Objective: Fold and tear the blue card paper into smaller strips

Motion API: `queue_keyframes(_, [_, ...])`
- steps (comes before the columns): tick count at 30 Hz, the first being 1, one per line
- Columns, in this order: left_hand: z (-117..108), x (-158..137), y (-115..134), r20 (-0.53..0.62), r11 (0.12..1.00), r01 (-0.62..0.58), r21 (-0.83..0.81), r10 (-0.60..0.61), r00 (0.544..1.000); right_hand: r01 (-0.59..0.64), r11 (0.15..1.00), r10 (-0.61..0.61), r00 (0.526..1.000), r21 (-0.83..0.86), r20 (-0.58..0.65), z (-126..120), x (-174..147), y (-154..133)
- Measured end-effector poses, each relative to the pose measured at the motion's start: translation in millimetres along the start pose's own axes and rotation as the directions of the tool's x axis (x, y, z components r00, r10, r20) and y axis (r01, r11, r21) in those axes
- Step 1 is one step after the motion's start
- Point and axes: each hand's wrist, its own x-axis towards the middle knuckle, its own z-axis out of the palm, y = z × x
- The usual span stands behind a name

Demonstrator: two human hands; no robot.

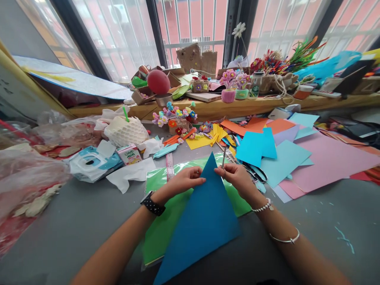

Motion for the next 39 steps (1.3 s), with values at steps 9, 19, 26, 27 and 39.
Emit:
queue_keyframes(9, [0.3,9.0,-3.6,-0.123,0.994,-0.112,0.007,0.112,0.986,0.057,0.971,-0.037,0.995,-0.231,0.091,-5.6,1.4,8.1])
queue_keyframes(19, [-0.7,-4.3,3.6,-0.243,0.989,-0.148,-0.002,0.143,0.959,0.280,0.890,-0.090,0.882,-0.361,0.462,-9.2,-5.7,1.4])
queue_keyframes(26, [2.4,-3.6,2.2,-0.227,0.981,-0.190,0.038,0.194,0.955,0.323,0.863,-0.078,0.845,-0.389,0.530,-7.2,-6.9,4.5])
queue_keyframes(27, [2.6,-3.5,2.2,-0.225,0.980,-0.194,0.044,0.199,0.954,0.328,0.865,-0.079,0.837,-0.379,0.542,-6.8,-7.0,5.1])
queue_keyframes(39, [3.2,-4.2,4.4,-0.212,0.986,-0.164,0.030,0.167,0.963,0.354,0.864,-0.116,0.832,-0.358,0.542,-6.1,-7.2,8.1])
